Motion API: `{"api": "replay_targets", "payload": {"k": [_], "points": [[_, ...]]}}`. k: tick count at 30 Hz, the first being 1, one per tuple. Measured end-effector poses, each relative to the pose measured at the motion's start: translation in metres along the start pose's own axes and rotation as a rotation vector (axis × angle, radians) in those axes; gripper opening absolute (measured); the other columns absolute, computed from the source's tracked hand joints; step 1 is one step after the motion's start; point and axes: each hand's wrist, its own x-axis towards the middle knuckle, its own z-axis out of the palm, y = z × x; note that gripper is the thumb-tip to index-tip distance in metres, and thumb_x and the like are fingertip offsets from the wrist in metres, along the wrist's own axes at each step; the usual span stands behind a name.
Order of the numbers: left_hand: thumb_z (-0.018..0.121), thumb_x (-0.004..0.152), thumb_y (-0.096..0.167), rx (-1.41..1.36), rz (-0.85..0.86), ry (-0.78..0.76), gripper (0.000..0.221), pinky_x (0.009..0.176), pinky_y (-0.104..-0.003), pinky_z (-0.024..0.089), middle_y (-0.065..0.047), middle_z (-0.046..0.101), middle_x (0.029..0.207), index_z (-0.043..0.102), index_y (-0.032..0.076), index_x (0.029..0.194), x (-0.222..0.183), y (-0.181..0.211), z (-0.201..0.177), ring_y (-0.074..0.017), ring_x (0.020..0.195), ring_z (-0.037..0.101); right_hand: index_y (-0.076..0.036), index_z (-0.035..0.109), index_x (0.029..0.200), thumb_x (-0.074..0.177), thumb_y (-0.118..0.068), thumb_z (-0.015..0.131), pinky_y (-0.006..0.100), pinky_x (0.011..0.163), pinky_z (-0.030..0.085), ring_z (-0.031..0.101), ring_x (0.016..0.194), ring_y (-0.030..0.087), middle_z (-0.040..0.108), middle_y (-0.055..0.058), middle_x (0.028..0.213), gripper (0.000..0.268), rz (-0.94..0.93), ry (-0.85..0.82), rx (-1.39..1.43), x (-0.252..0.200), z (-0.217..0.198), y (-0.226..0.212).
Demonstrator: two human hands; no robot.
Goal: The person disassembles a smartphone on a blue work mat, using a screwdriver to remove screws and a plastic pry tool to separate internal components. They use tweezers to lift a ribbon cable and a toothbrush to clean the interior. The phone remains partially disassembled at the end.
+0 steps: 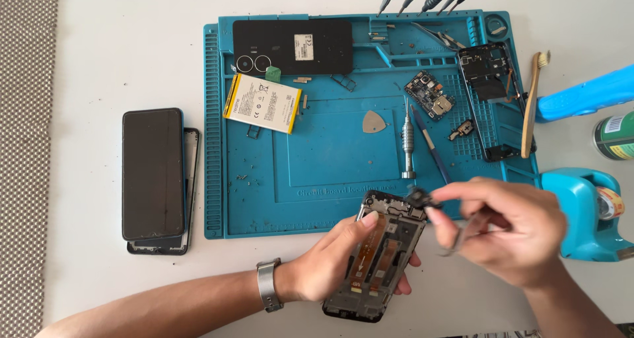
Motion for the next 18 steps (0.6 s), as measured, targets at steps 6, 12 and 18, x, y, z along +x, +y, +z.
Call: {"api": "replay_targets", "payload": {"k": [6, 12, 18], "points": [[0.029, 0.105, 0.062, -0.176, -0.141, 0.011, 0.073, 0.085, -0.039, 0.058, -0.017, 0.063, 0.124, 0.040, 0.006, 0.151, 0.006, 0.003, -0.002, -0.0261, 0.099, 0.070, 0.000, 0.066, 0.101, 0.092, -0.009, 0.071, 0.023, 0.058, 0.044, 0.050, 0.060, 0.004, 0.056, -0.002, 0.072, 0.014, -0.154, 0.253, 0.123, -0.011, -0.019, 0.017], [0.026, 0.100, 0.062, -0.100, -0.233, 0.105, 0.075, 0.083, -0.041, 0.059, -0.016, 0.065, 0.118, 0.043, 0.005, 0.146, 0.005, 0.009, 0.001, -0.0259, 0.097, 0.072, -0.008, 0.064, 0.093, 0.090, -0.025, 0.073, 0.031, 0.060, 0.023, 0.022, 0.057, 0.009, 0.031, -0.007, 0.062, 0.020, 0.258, -0.086, 1.482, -0.008, -0.037, 0.062], [0.025, 0.100, 0.062, -0.065, -0.196, 0.102, 0.077, 0.079, -0.039, 0.060, -0.016, 0.066, 0.118, 0.045, 0.004, 0.145, 0.006, 0.007, 0.001, -0.0254, 0.095, 0.072, -0.010, 0.065, 0.095, 0.090, -0.032, 0.072, 0.029, 0.059, 0.021, 0.021, 0.059, 0.009, 0.030, -0.009, 0.062, 0.024, 0.379, -0.139, 1.675, -0.009, -0.036, 0.077]]}}
